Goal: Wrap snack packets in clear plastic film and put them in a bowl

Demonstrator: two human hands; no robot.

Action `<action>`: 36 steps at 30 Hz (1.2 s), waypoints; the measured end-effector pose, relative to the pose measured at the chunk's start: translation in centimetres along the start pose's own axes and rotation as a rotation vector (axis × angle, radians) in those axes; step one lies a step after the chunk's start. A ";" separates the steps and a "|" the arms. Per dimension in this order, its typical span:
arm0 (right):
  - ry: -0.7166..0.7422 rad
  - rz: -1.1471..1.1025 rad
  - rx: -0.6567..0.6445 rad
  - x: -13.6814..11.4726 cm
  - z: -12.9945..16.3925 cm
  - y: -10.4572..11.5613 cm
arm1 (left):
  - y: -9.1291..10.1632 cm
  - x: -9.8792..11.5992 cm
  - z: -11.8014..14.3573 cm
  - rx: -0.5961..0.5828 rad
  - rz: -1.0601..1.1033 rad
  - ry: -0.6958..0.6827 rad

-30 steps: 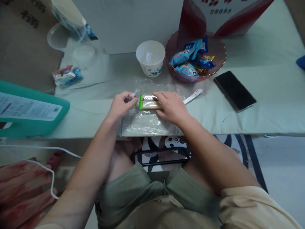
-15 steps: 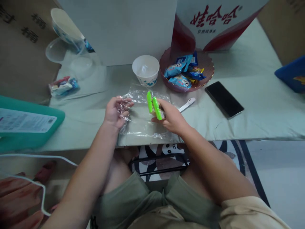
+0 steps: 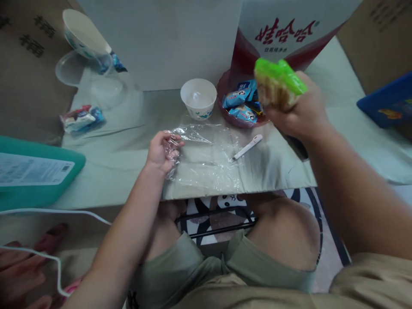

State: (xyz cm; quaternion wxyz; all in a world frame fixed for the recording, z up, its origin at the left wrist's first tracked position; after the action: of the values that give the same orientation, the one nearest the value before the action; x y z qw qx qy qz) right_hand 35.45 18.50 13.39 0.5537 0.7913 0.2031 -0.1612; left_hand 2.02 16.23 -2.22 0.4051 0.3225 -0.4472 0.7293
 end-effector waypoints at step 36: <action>0.342 -0.158 -0.443 -11.2 17.1 -12.7 | 8.6 7.1 -0.7 0.253 -0.936 -0.527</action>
State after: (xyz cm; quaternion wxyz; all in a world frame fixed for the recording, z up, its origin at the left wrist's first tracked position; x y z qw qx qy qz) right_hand 18.89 4.69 2.74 0.6566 0.6485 0.3847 -0.0195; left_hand -8.91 16.73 0.08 0.5185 0.7050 -0.2510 0.4138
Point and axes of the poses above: each hand's wrist, its own z-axis away from the middle knuckle, its own y-axis out of the back of the hand, x = y × z, the point moved 10 cm from there along -z, towards the middle knuckle, and after that the axes turned 9 degrees about -y, right-handed, at the moved point
